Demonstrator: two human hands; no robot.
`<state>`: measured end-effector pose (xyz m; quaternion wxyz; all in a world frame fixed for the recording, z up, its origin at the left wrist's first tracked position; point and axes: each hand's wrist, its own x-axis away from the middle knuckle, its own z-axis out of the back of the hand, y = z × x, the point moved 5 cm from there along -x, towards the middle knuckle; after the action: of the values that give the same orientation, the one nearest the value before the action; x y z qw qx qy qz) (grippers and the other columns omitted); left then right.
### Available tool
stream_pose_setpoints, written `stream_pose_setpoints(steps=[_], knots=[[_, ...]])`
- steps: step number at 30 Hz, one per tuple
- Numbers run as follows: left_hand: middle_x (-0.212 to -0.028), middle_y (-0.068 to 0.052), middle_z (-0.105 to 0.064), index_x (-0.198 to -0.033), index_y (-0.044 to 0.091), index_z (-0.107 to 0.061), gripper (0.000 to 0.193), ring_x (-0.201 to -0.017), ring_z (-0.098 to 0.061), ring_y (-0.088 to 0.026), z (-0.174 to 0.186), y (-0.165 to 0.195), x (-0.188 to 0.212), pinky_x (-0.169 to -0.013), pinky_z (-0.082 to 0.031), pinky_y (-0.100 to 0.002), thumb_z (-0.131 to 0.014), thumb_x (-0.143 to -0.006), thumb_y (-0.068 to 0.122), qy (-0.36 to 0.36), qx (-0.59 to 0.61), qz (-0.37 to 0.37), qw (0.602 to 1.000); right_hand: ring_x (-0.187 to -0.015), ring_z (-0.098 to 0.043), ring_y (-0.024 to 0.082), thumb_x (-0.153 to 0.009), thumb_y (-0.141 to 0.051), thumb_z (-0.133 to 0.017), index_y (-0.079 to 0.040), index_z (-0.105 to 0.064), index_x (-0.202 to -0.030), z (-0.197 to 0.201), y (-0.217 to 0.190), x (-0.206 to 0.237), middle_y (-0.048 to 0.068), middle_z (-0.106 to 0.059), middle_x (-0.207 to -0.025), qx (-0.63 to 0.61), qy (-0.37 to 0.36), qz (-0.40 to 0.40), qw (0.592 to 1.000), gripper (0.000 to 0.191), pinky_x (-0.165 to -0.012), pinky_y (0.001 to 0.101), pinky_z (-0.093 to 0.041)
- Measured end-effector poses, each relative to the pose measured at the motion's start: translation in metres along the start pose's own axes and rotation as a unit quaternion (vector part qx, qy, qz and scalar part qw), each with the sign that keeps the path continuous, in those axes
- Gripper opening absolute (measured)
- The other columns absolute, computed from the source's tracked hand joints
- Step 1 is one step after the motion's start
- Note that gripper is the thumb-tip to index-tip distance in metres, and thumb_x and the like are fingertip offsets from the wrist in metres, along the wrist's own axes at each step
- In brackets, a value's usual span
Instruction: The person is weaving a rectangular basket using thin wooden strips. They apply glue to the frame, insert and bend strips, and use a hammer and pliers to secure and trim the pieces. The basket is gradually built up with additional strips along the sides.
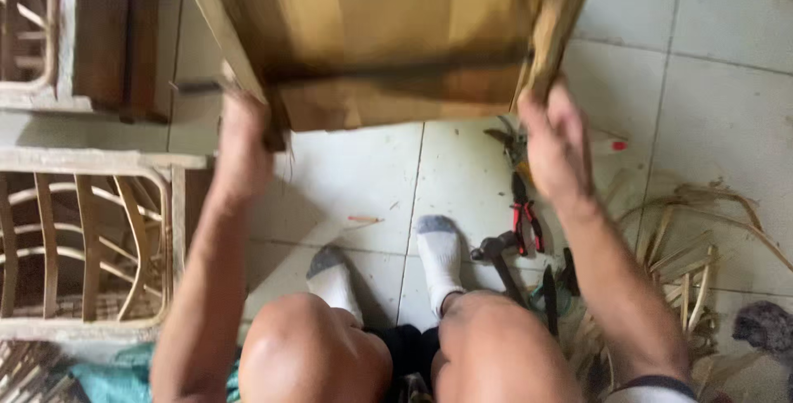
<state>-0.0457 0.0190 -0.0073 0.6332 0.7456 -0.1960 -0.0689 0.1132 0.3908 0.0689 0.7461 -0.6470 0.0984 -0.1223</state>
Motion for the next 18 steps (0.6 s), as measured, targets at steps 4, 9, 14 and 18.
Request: stream_pose_setpoints(steps=[4, 9, 14, 18], knots=[[-0.093, -0.004, -0.061, -0.12, -0.008, -0.059, 0.048, -0.084, -0.053, -0.018, -0.008, -0.064, 0.061, -0.073, -0.047, -0.039, -0.064, -0.107, 0.038, 0.061, -0.166, 0.092, 0.98, -0.083, -0.045, 0.003, -0.104, -0.021, -0.069, -0.006, -0.062, -0.129, -0.013, 0.057, 0.068, -0.008, -0.057, -0.098, -0.034, 0.062, -0.103, 0.992, 0.03, -0.075, 0.0229, -0.04], [-0.094, -0.013, -0.065, -0.12, -0.005, -0.064, 0.041, -0.087, -0.055, -0.024, -0.002, -0.126, 0.095, -0.078, -0.051, -0.038, -0.06, -0.109, 0.034, 0.018, -0.25, 0.156, 0.955, -0.088, -0.059, 0.006, -0.098, -0.02, -0.072, -0.005, -0.073, -0.106, -0.039, 0.144, 0.124, -0.007, -0.073, -0.098, 0.019, 0.13, -0.193, 0.972, 0.017, -0.083, 0.0252, -0.048], [-0.116, -0.021, -0.067, -0.133, 0.0, -0.059, 0.042, -0.104, -0.063, -0.031, 0.011, -0.174, 0.087, -0.091, -0.051, -0.042, -0.057, -0.105, 0.032, 0.019, -0.263, 0.133, 0.955, -0.065, -0.052, 0.02, -0.101, -0.021, -0.078, 0.005, -0.07, -0.089, -0.046, 0.217, 0.128, 0.014, -0.063, -0.073, 0.186, 0.129, -0.167, 0.96, 0.029, -0.069, 0.037, -0.046], [-0.132, -0.025, -0.066, -0.141, 0.003, -0.059, 0.04, -0.119, -0.062, -0.039, 0.007, -0.179, 0.097, -0.098, -0.05, -0.047, -0.054, -0.105, 0.019, 0.008, -0.336, 0.036, 0.941, -0.054, -0.055, 0.021, -0.096, -0.023, -0.074, 0.002, -0.076, -0.094, -0.049, 0.232, 0.129, 0.023, -0.065, -0.072, 0.264, 0.112, -0.107, 0.952, 0.025, -0.059, 0.0416, -0.044]])
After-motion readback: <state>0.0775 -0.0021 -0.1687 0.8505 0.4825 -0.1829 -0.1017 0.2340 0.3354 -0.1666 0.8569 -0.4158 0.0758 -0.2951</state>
